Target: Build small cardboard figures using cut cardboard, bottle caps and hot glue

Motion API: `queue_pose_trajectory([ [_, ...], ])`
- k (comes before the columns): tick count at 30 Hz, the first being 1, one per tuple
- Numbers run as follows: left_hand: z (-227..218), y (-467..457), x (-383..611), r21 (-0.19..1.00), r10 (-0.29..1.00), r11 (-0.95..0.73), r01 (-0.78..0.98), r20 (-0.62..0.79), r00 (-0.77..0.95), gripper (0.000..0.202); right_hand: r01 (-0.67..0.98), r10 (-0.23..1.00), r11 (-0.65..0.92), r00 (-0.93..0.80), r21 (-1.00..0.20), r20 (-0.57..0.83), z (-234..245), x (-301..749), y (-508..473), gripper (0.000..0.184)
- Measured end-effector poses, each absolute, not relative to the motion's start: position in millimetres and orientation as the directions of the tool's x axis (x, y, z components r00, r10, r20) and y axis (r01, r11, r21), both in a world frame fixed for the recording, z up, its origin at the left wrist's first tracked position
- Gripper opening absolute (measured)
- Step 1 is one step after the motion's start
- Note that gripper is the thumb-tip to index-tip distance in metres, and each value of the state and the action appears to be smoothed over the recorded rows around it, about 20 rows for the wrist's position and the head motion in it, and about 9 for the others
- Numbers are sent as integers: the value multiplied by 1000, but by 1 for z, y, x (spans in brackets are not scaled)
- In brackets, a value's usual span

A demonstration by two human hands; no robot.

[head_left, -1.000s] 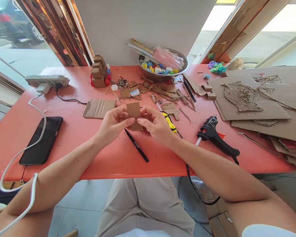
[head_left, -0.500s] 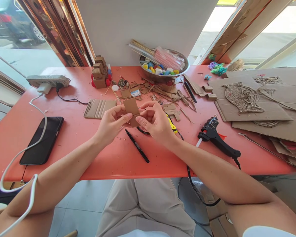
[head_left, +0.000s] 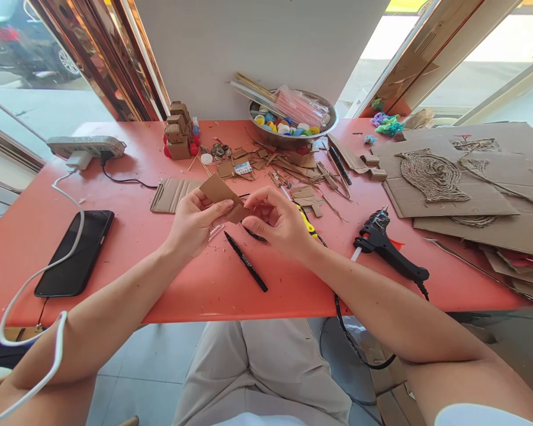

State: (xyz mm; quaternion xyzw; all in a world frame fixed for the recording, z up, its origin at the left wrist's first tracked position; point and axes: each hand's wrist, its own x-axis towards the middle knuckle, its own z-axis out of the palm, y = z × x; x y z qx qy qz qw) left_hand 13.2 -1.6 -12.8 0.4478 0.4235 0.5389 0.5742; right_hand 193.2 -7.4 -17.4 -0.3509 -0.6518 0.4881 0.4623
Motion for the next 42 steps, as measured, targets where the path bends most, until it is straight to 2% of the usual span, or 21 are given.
queue_pose_trajectory([
  [4,-15,-4,15,978,992,-55,-202,76,101,36,-35,919,121,-373,-992,125,-16,195,-5,68],
  [7,-16,-5,15,982,988,-124,-145,135,70,34,-18,910,50,-410,-999,53,-15,197,-4,58],
  [11,-15,-6,15,978,984,-177,-107,179,4,33,-114,870,-60,-492,-992,3,-15,196,-6,49],
  [13,-15,-5,14,978,983,-183,-104,181,-24,32,-120,875,-39,-484,-992,24,-15,194,-8,45],
  [16,-13,-5,14,980,986,-167,-109,162,-46,36,-71,926,56,-370,-996,78,-16,194,-8,36],
  [22,-9,-7,13,998,989,-5,-69,15,146,44,58,968,232,-116,-971,225,-13,200,-3,24],
  [27,-6,-7,12,992,982,-124,23,119,146,35,192,957,265,-170,-945,234,-12,202,-2,11],
  [32,-9,-6,14,997,965,-56,-49,67,253,39,14,937,239,-264,-971,227,-16,196,-4,20],
  [36,-11,-8,18,988,975,-10,-151,43,220,44,-96,940,124,-306,-988,148,-17,193,-5,30],
  [42,-8,-9,21,990,987,7,-138,15,162,45,-140,958,-15,-284,-990,26,-19,192,-7,33],
])
